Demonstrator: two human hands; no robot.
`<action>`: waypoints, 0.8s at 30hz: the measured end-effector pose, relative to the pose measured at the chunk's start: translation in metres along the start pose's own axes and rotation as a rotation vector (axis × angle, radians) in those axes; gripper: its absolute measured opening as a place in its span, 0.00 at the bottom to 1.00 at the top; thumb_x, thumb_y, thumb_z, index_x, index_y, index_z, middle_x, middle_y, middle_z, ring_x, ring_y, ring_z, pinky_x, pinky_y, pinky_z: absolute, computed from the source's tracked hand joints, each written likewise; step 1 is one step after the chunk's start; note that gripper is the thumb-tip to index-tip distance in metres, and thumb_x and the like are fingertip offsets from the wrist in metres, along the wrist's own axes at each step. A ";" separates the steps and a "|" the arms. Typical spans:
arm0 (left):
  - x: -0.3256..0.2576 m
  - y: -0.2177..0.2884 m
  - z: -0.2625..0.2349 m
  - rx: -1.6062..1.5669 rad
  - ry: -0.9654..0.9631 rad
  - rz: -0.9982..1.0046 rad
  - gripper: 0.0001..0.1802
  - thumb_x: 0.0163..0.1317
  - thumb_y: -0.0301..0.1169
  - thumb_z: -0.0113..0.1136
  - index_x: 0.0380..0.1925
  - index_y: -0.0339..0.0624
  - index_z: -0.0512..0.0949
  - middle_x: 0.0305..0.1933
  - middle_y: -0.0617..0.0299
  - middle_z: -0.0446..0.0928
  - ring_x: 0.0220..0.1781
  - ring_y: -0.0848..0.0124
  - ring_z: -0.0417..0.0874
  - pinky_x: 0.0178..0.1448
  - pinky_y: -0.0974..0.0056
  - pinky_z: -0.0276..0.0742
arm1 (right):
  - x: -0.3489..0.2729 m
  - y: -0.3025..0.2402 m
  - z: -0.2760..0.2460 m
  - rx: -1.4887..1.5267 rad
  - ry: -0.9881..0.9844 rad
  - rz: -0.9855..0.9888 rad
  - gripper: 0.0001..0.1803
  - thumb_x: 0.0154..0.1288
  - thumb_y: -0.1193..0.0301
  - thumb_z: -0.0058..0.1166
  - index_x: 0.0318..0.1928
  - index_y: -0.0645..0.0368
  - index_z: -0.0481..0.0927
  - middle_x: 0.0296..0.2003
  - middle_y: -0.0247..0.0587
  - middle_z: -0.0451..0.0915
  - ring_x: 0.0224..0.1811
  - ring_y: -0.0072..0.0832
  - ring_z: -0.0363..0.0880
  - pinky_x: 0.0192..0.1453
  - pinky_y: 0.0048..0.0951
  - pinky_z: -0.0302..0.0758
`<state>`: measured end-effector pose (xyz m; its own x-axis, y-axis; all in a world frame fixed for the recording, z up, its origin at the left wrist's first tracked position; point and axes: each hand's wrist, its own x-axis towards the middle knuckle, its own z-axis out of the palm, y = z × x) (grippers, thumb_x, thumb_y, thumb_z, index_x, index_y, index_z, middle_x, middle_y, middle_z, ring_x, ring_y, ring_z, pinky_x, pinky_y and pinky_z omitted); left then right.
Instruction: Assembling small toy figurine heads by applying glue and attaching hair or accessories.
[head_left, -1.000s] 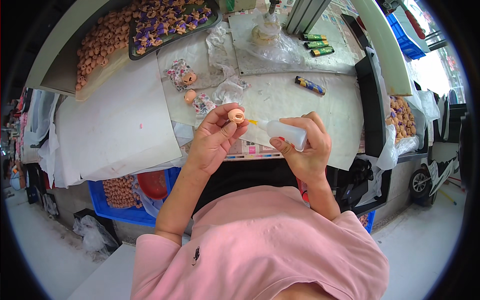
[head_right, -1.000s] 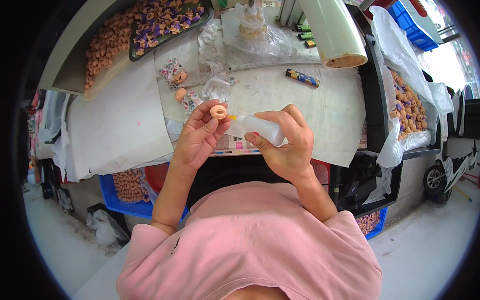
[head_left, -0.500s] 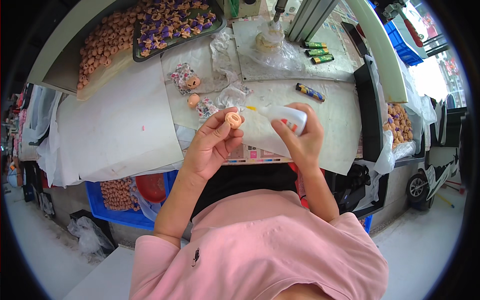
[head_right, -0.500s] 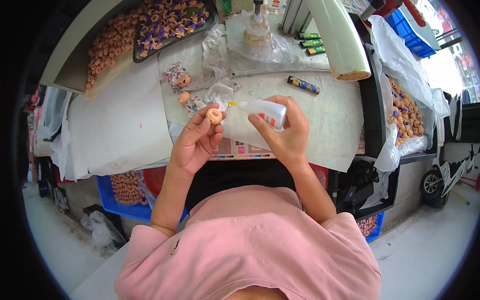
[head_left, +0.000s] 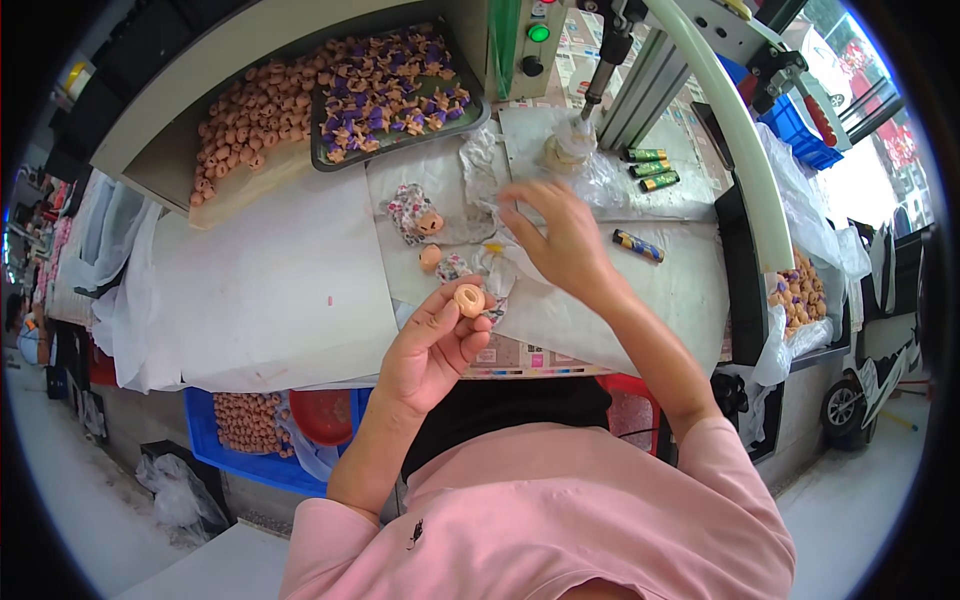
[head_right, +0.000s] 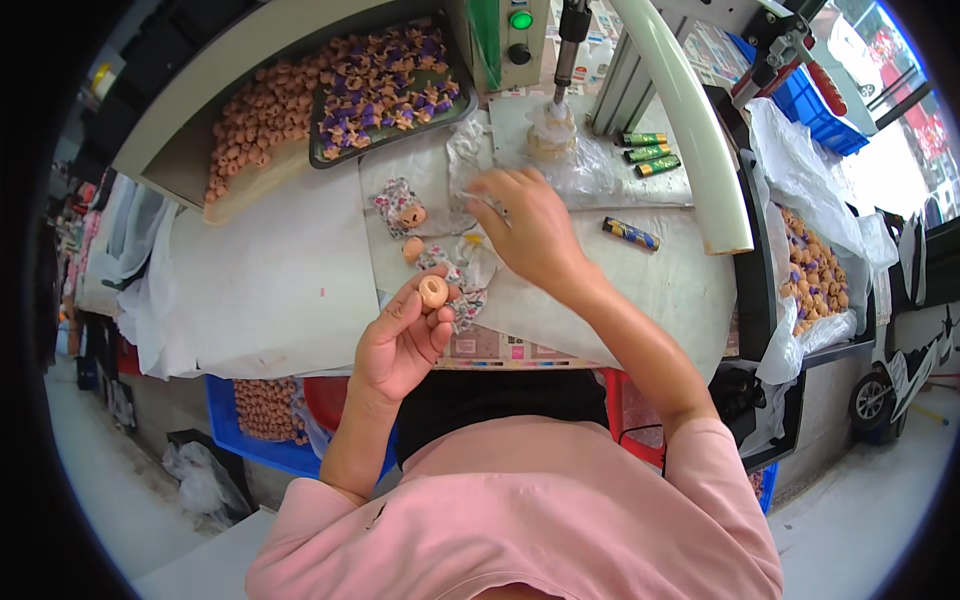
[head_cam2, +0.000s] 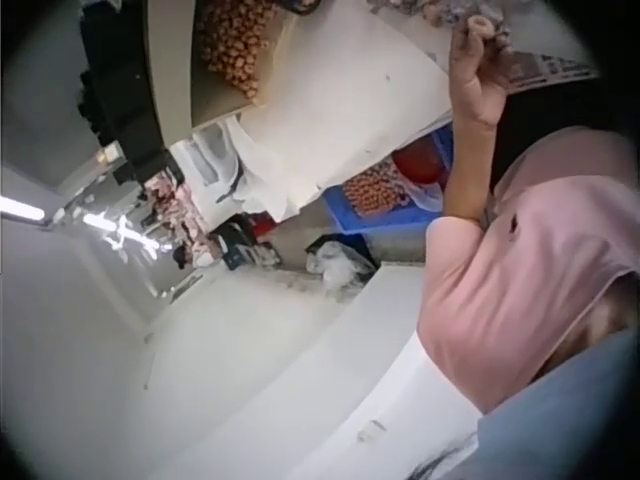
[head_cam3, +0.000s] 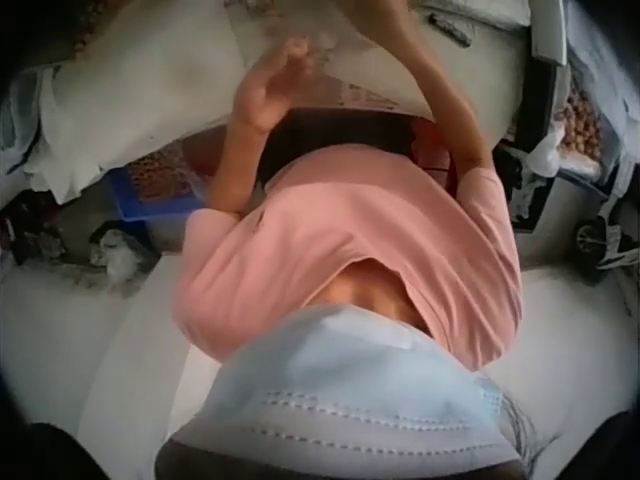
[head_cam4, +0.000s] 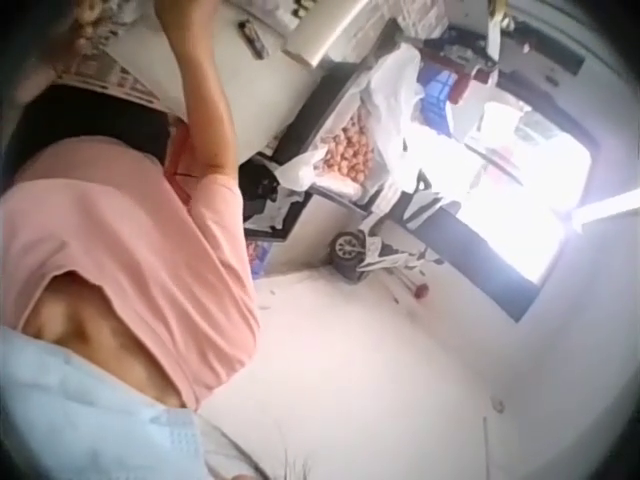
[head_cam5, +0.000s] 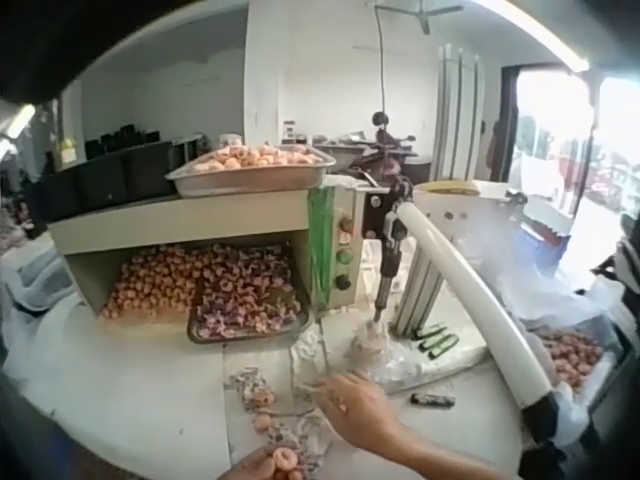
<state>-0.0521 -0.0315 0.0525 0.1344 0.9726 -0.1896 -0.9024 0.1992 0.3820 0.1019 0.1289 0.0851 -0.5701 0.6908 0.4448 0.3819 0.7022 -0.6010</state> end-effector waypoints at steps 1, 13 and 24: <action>-0.002 0.002 0.001 -0.006 -0.002 -0.001 0.24 0.68 0.30 0.52 0.62 0.35 0.64 0.52 0.50 0.75 0.47 0.67 0.82 0.50 0.67 0.83 | 0.020 0.001 0.011 -0.007 0.025 -0.053 0.08 0.60 0.73 0.56 0.40 0.60 0.79 0.39 0.45 0.81 0.44 0.47 0.75 0.50 0.40 0.72; -0.036 0.004 0.006 -0.084 -0.012 -0.014 0.21 0.69 0.30 0.52 0.60 0.37 0.67 0.51 0.54 0.76 0.46 0.71 0.82 0.52 0.67 0.82 | 0.172 0.041 0.111 -0.340 -0.274 0.069 0.10 0.50 0.75 0.60 0.35 0.50 0.83 0.35 0.41 0.82 0.41 0.41 0.79 0.46 0.41 0.75; -0.019 0.011 0.001 -0.029 0.003 0.042 0.22 0.68 0.29 0.52 0.61 0.37 0.66 0.52 0.53 0.76 0.46 0.69 0.82 0.51 0.67 0.82 | 0.124 0.032 0.078 0.099 0.182 -0.143 0.06 0.58 0.75 0.57 0.37 0.56 0.82 0.33 0.43 0.77 0.35 0.40 0.79 0.40 0.36 0.78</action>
<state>-0.0641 -0.0475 0.0610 0.0954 0.9797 -0.1765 -0.9189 0.1549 0.3628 -0.0129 0.2237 0.0694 -0.4691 0.6115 0.6372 0.2282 0.7809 -0.5815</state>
